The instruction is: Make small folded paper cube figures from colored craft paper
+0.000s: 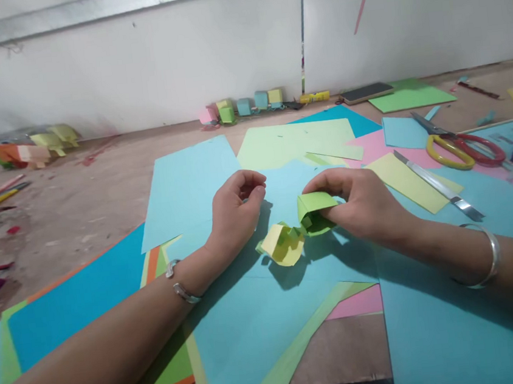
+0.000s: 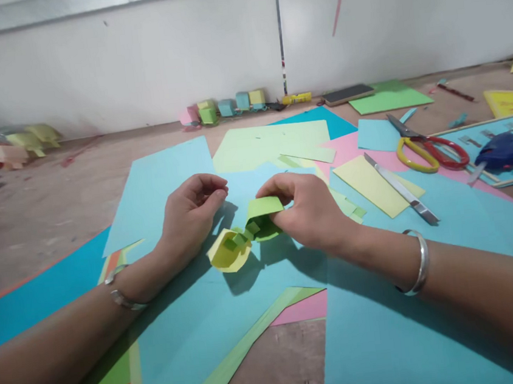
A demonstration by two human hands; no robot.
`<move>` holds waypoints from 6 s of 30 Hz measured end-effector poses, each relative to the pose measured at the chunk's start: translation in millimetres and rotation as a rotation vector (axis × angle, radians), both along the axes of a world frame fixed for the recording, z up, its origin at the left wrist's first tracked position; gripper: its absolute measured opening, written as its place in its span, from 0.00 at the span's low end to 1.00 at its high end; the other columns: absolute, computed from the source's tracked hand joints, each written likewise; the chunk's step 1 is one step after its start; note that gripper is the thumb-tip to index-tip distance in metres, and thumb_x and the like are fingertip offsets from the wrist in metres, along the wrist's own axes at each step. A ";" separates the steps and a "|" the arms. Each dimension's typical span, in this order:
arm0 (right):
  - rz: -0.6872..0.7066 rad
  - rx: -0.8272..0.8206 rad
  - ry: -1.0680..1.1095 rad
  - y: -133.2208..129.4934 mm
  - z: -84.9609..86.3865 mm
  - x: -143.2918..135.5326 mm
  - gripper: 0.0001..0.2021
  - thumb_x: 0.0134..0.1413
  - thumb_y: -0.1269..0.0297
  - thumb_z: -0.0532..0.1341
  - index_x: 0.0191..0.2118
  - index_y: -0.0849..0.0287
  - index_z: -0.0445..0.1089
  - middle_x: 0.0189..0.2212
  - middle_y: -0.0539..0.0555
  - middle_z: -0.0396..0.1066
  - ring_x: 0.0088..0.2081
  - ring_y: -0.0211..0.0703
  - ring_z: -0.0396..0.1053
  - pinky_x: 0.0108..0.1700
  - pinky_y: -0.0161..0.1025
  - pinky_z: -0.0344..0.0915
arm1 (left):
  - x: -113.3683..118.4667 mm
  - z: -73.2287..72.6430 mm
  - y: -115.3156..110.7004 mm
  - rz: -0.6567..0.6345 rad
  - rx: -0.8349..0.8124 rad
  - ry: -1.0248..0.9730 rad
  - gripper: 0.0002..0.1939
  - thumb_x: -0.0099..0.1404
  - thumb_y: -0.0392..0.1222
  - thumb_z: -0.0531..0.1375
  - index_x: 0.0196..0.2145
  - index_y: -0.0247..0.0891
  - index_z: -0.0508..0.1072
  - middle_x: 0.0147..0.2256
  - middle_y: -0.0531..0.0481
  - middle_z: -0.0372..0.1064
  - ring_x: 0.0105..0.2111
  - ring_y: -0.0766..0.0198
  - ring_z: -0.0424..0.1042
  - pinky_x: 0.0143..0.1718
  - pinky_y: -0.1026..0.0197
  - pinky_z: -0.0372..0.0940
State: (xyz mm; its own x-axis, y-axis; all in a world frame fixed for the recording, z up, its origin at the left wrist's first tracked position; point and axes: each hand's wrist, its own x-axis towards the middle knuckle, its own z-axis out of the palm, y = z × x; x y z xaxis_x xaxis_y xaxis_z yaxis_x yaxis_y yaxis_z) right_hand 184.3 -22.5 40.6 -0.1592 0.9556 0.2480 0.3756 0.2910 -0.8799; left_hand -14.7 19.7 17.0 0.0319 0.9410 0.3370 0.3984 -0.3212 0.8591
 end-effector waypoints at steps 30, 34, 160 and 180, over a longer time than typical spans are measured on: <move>-0.082 -0.037 0.187 10.5 -5.2 9.1 0.16 0.38 0.72 0.64 0.39 0.60 0.67 0.25 0.49 0.70 0.28 0.42 0.70 0.30 0.41 0.70 | 0.9 -0.9 -1.3 -0.138 0.051 0.053 0.07 0.57 0.35 0.59 0.35 0.37 0.73 0.34 0.47 0.73 0.35 0.61 0.72 0.43 0.53 0.69; -0.073 -0.080 0.208 8.1 -5.2 8.4 0.17 0.37 0.71 0.64 0.39 0.60 0.67 0.26 0.50 0.71 0.28 0.42 0.70 0.29 0.40 0.69 | 2.0 0.2 -4.1 -0.345 -0.117 -0.130 0.10 0.64 0.44 0.58 0.38 0.37 0.74 0.37 0.43 0.74 0.39 0.58 0.73 0.46 0.50 0.68; 0.045 0.506 -0.264 -3.7 -19.3 11.0 0.20 0.62 0.66 0.57 0.59 0.54 0.62 0.53 0.60 0.69 0.51 0.51 0.71 0.45 0.47 0.76 | 14.4 -3.8 -28.5 -0.320 0.007 -0.067 0.13 0.58 0.42 0.65 0.26 0.40 0.62 0.26 0.55 0.62 0.24 0.69 0.62 0.24 0.64 0.62; 0.080 0.622 -0.483 12.3 -18.8 24.8 0.25 0.52 0.73 0.57 0.58 0.56 0.61 0.55 0.62 0.67 0.57 0.57 0.65 0.56 0.60 0.67 | 6.6 -5.6 -13.5 -0.095 0.037 0.030 0.09 0.56 0.28 0.56 0.34 0.38 0.69 0.33 0.51 0.70 0.30 0.66 0.69 0.29 0.62 0.67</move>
